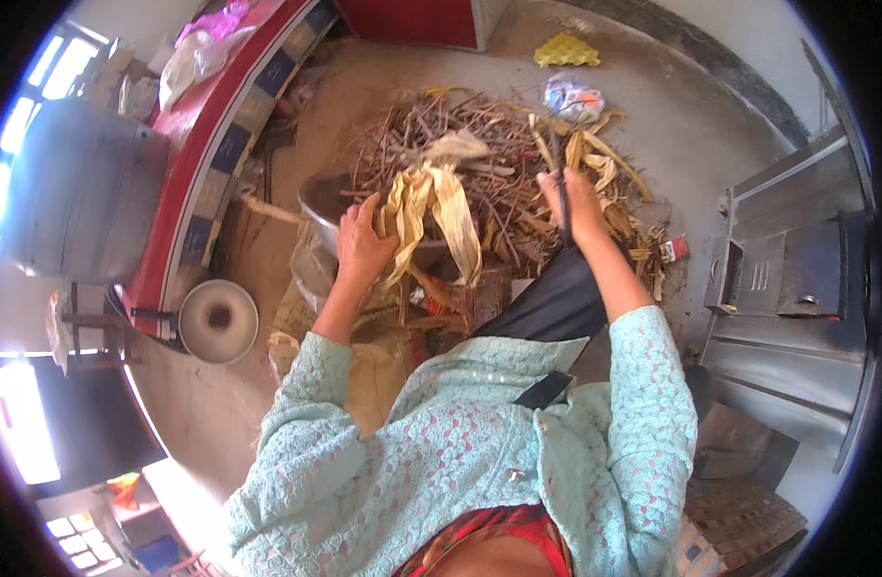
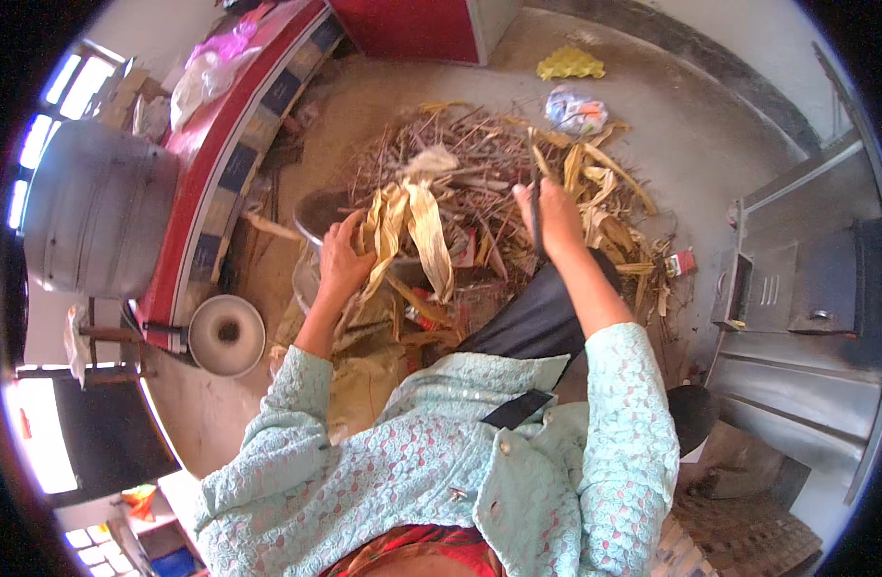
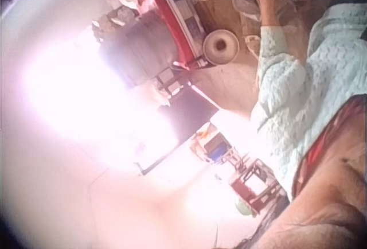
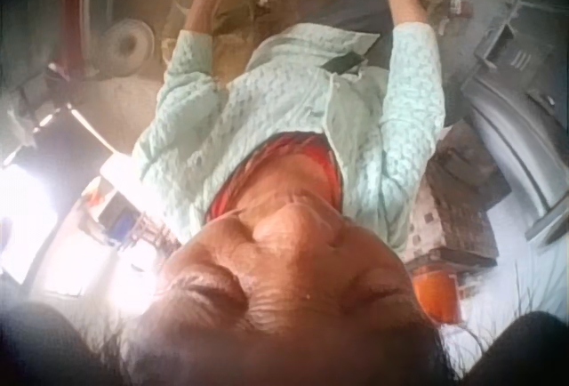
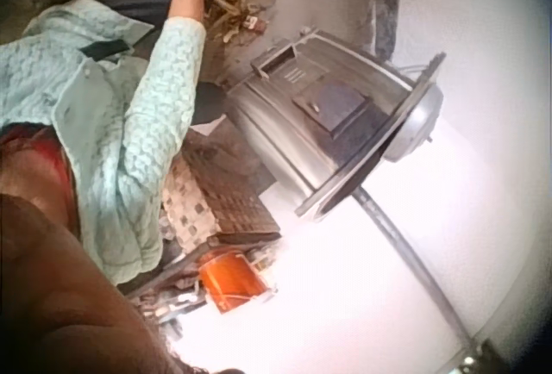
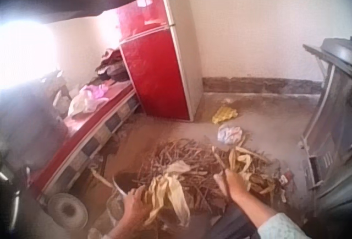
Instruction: The person places paper and dried corn husks into a metal stove to start a fire. They then use shears to cut long dried corn husks into smaller pieces, adding them to the stove as fuel.
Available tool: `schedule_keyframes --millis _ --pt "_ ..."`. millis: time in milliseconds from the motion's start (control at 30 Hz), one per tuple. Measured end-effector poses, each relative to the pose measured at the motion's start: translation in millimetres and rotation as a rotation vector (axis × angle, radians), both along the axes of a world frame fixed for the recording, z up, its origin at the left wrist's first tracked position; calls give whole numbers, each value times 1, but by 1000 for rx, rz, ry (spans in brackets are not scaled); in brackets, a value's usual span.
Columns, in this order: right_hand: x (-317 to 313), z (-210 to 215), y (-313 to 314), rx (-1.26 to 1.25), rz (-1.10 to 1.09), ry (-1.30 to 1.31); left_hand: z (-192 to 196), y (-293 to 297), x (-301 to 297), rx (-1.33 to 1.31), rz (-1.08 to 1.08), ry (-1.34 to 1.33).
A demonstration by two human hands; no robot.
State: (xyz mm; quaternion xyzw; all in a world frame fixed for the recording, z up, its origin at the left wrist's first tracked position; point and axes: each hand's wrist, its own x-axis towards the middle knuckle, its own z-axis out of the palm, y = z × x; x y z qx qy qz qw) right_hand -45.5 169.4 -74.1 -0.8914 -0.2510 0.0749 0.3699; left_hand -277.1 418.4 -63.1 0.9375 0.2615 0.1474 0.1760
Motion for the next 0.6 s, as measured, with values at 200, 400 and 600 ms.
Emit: schedule_keyframes --millis 200,400,600 --pt "-10 22 11 -5 43 181 12 11 -44 -962 85 -76" --pt "-6 19 13 7 -6 265 2 33 -117 -956 196 -81" --pt "-3 7 15 86 56 198 -55 40 -230 -421 -110 612"
